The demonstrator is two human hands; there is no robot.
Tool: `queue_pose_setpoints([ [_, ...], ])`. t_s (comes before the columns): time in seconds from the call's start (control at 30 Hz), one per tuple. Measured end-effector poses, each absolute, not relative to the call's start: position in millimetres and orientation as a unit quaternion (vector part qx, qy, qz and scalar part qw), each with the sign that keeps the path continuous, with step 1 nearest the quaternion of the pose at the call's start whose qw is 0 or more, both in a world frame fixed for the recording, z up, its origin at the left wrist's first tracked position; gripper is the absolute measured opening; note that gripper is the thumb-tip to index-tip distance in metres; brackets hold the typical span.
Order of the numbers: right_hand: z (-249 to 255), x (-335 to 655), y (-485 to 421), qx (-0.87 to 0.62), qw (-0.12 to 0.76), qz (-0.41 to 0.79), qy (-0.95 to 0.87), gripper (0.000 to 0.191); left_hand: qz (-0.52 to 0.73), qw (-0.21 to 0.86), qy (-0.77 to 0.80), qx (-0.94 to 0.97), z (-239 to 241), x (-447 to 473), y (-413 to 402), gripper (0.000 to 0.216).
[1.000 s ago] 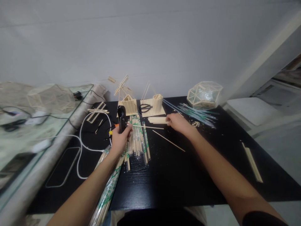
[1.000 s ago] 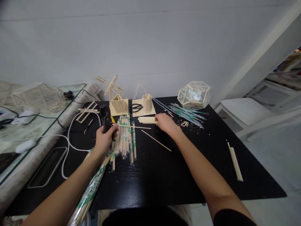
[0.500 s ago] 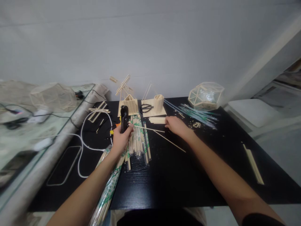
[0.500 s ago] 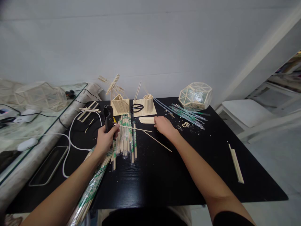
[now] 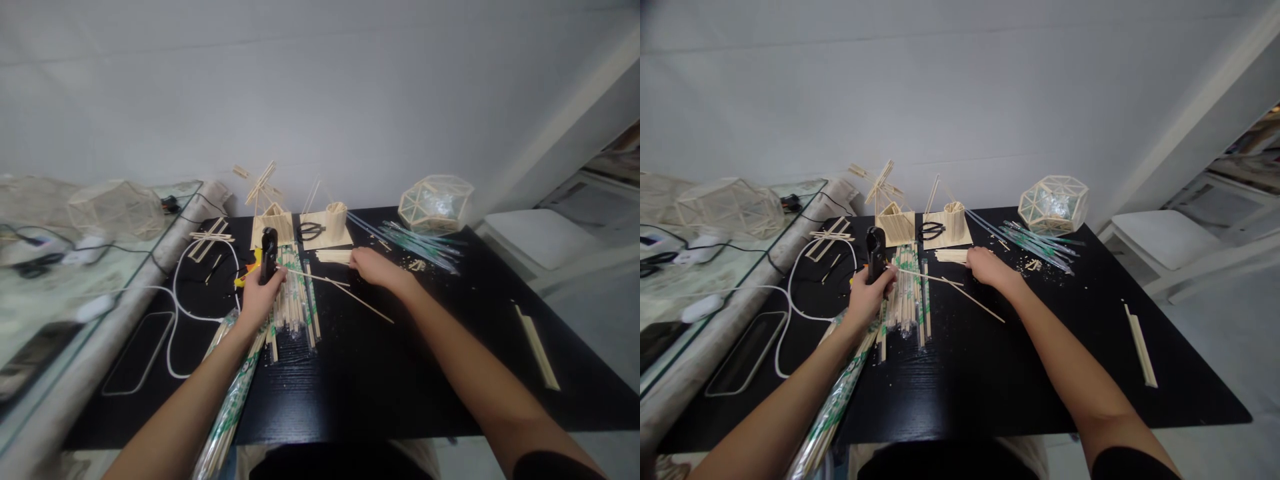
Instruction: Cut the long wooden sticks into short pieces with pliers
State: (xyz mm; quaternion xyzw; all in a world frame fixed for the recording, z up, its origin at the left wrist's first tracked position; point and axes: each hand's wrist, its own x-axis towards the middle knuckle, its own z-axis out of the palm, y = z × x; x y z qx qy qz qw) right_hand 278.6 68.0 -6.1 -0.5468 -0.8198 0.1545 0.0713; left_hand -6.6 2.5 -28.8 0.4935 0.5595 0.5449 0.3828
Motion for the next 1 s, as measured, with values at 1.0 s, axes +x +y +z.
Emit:
queue_pose_setpoints([
  [1.0, 15.7, 231.3, 32.5, -0.304, 0.362, 0.580, -0.663, 0.020, 0.433, 0.170, 0.469, 0.751, 48.6, 35.1, -1.6, 0.016],
])
